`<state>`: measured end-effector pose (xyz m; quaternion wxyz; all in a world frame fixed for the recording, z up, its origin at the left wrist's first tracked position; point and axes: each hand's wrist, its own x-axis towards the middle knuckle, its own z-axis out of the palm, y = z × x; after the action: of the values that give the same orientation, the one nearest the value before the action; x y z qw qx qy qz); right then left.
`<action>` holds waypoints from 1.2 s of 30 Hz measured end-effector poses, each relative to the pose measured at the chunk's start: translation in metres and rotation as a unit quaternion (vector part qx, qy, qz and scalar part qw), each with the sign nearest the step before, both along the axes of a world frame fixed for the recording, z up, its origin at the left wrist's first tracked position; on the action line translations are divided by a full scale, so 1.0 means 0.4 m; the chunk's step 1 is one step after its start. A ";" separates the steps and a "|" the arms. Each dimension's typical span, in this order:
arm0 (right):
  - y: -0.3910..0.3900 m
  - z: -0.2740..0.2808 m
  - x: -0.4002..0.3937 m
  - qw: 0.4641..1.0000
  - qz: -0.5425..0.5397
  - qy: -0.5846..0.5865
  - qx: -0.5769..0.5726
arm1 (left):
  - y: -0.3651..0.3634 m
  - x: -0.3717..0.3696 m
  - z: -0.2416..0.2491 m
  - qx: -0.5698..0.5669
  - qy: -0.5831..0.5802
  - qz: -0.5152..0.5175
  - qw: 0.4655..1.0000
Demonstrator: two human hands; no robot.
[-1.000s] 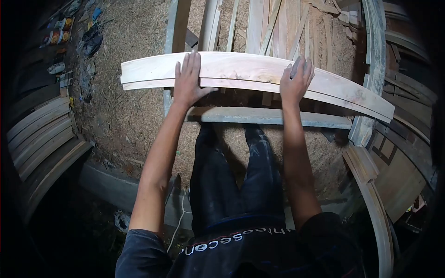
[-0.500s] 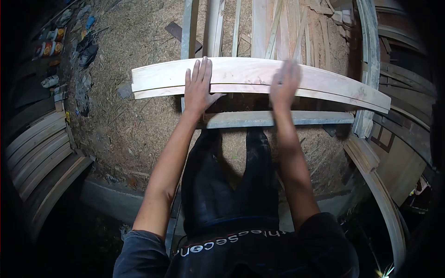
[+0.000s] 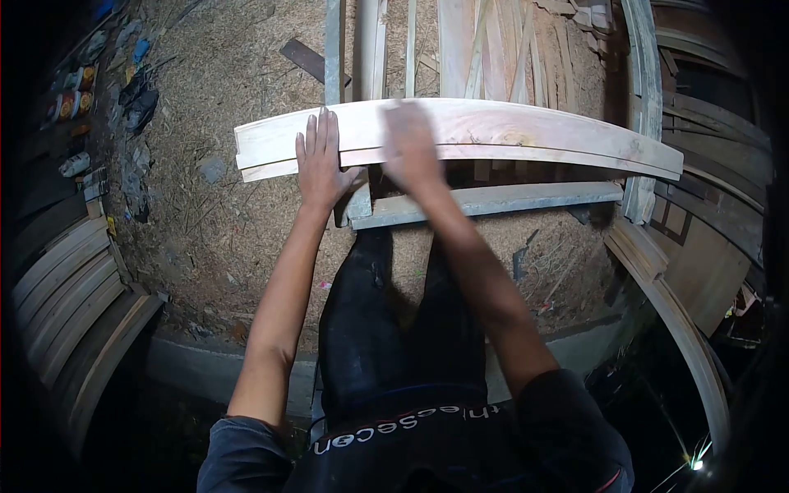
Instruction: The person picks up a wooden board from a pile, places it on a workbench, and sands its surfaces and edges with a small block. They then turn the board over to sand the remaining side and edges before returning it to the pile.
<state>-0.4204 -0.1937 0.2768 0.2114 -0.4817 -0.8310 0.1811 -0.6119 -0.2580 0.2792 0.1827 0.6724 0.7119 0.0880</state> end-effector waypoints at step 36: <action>-0.068 0.013 -0.214 1.000 -0.022 -0.013 0.008 | -0.044 -0.168 -0.019 0.016 0.010 0.030 0.999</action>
<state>-0.5060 -0.2210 0.2818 0.2085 -0.5007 -0.8240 0.1637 -0.6791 -0.2757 0.2714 0.1623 0.6542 0.7322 0.0984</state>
